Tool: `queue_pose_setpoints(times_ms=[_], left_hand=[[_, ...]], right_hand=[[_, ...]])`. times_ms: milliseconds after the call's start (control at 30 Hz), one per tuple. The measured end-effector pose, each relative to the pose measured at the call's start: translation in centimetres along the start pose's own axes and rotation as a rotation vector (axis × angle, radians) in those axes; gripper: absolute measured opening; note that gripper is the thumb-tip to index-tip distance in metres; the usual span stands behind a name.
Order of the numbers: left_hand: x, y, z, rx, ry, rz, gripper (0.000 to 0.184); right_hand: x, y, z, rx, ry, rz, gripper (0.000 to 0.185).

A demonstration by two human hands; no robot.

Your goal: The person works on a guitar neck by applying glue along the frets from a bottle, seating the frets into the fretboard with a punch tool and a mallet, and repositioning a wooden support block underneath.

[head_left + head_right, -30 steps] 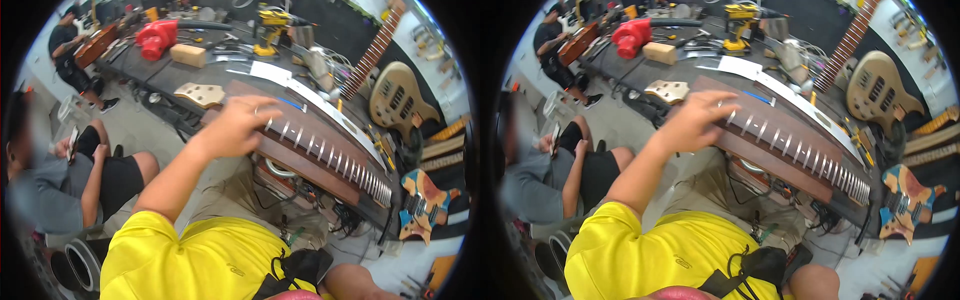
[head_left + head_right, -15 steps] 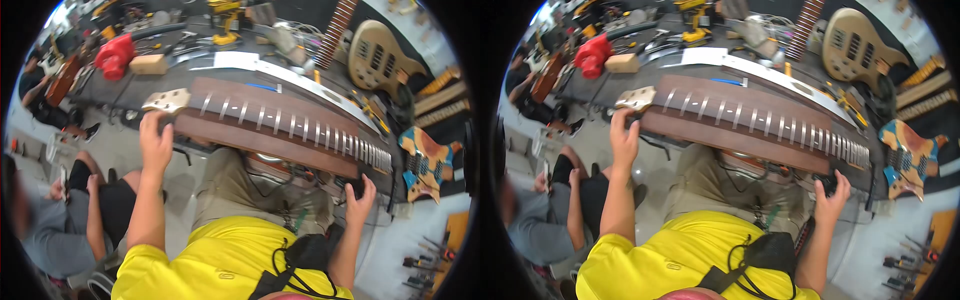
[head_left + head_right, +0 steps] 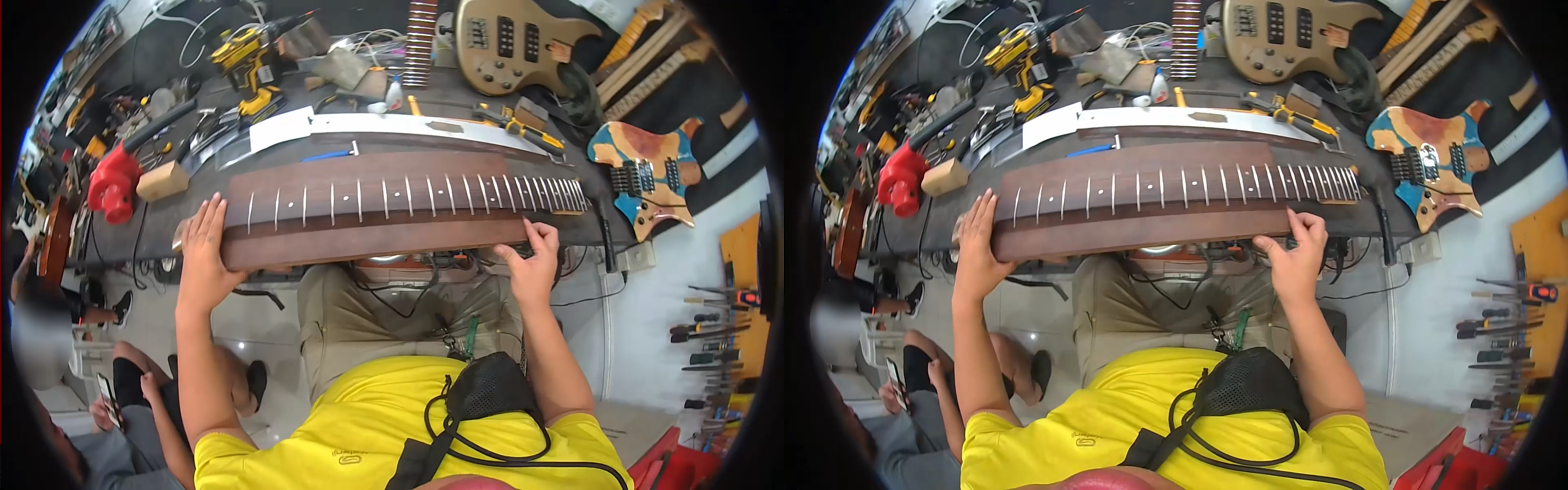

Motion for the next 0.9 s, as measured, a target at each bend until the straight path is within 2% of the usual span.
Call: queue_pose_setpoints(times_ms=[333, 700, 900], left_hand=[[-0.5, 0.3, -1.6, 0.001, 0.010, -0.060, 0.108], [-0.5, 0.7, -1.8, -0.013, -0.009, -0.019, 0.107], [-0.9, 0.7, -2.3, -0.013, -0.026, -0.033, 0.106]], right_hand=[[0.2, 1.5, -0.6, -0.064, 0.021, 0.025, 0.073], [0.5, 1.8, -1.3, -0.070, 0.055, 0.018, 0.077], [0.3, 2.1, -1.3, -0.053, 0.007, 0.014, 0.077]])
Point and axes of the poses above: each hand's wrist, its own x-axis away from the middle knuckle, its own y-axis out of the palm, z = x × y, the point moved 8 cm from there along -x, towards the middle knuckle, and after that the axes turned 9 degrees about y, right-handed, at the moved point
